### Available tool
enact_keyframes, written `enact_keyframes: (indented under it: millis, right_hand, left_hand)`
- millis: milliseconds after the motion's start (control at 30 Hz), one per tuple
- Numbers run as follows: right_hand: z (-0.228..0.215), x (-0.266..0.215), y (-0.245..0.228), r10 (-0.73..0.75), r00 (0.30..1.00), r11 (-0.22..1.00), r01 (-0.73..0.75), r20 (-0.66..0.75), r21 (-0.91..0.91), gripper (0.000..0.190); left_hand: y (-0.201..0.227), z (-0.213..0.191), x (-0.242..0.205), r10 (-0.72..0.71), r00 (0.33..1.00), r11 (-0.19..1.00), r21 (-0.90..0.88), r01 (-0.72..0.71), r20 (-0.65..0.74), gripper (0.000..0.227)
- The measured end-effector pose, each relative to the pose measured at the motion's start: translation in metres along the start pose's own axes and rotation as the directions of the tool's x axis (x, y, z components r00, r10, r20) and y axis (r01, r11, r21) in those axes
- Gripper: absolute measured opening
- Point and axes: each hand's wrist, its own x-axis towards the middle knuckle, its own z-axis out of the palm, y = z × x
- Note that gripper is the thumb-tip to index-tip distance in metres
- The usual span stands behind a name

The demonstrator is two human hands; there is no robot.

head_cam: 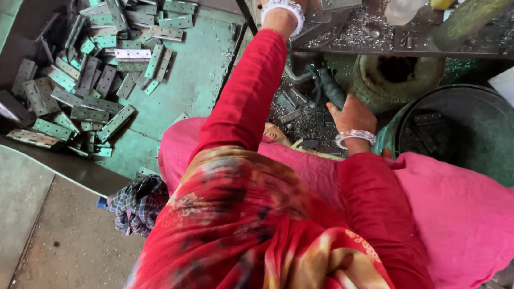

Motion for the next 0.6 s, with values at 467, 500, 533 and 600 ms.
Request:
enact_keyframes:
  millis: [467,500,533,600]
  right_hand:
    - [-0.009,-0.001,0.005,-0.027,1.0,0.998,0.026,-0.01,-0.054,0.055]
    - [-0.014,-0.001,0.002,-0.013,1.0,0.996,0.012,-0.012,-0.087,0.055]
    - [-0.016,-0.003,0.0,-0.041,0.999,0.994,0.038,-0.03,-0.107,0.055]
    - [-0.024,-0.004,-0.002,-0.094,0.993,0.986,0.083,-0.072,-0.143,0.057]
  left_hand:
    - [-0.165,0.032,-0.104,0.18,0.957,0.961,-0.166,-0.221,-0.227,0.046]
    - [-0.197,0.041,-0.117,0.113,0.966,0.976,-0.157,-0.151,-0.231,0.048]
    - [-0.225,0.051,-0.132,0.047,0.971,0.985,-0.15,-0.084,-0.234,0.05]
    - [-0.275,0.069,-0.159,-0.35,0.936,0.921,-0.196,0.336,-0.036,0.054]
